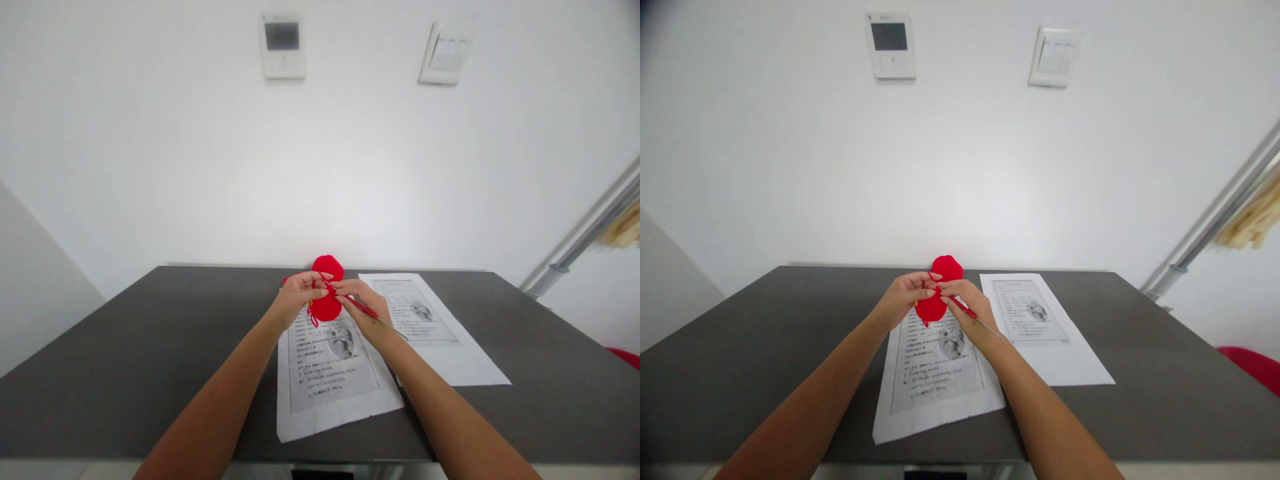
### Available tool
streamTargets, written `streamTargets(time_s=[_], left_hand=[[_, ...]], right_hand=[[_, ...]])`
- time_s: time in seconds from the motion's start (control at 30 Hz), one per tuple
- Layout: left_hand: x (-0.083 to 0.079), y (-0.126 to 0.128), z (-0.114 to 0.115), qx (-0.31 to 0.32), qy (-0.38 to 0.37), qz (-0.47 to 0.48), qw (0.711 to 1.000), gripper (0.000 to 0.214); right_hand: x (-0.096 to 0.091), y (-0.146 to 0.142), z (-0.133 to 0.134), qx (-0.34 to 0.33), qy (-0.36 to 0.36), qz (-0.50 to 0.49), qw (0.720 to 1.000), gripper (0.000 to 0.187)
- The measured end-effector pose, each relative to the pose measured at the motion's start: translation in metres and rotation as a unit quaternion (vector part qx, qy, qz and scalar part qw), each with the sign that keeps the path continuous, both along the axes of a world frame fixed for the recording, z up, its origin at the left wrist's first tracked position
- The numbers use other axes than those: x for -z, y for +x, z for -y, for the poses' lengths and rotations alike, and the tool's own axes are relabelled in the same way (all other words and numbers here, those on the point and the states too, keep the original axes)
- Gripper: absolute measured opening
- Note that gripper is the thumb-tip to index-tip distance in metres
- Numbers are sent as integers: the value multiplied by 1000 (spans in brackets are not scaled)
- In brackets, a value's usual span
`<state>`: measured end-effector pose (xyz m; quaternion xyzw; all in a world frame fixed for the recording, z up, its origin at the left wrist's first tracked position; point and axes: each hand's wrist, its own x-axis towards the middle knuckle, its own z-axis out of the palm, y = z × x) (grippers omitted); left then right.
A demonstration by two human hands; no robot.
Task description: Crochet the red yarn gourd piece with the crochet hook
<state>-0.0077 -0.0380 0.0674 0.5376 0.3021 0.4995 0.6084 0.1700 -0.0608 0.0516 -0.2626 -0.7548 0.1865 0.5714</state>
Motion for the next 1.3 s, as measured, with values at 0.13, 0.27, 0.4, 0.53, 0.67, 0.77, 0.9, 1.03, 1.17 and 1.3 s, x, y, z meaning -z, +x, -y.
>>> streamTargets(time_s=[0.13, 0.27, 0.4, 0.53, 0.67, 0.77, 0.9, 1.03, 1.17, 1.3], left_hand=[[0, 0, 0, 5, -12, 14, 1000, 33], [-2, 0, 1, 13, -19, 27, 999, 33], [-4, 0, 3, 19, -24, 37, 999, 33], [-6, 0, 4, 23, -34, 37, 998, 34], [-6, 0, 4, 25, -34, 37, 998, 35], [-5, 0, 4, 25, -32, 33, 999, 35], [-4, 0, 2, 22, -26, 17, 999, 35], [-6, -2, 1, 14, -27, -1, 1000, 34], [-7, -5, 0, 7, -25, -24, 999, 31], [-6, -8, -2, 8, -27, -35, 999, 34]], right_hand=[[-2, 0, 1, 1, 0, 3, 1000, 11], [-2, 0, 2, -5, 9, 4, 1000, 12], [-1, 0, 2, -7, 12, 9, 1000, 13], [-3, 0, 4, -6, 18, 8, 1000, 14], [-5, 0, 5, -6, 35, 7, 999, 15], [-5, 0, 4, 3, 53, 9, 999, 14], [-2, 1, 2, 14, 79, 1, 997, 15], [0, 0, 2, 0, 37, -25, 999, 13], [0, -1, 1, -17, -54, -71, 996, 6], [0, -1, -2, -61, -141, -116, 981, 6]])
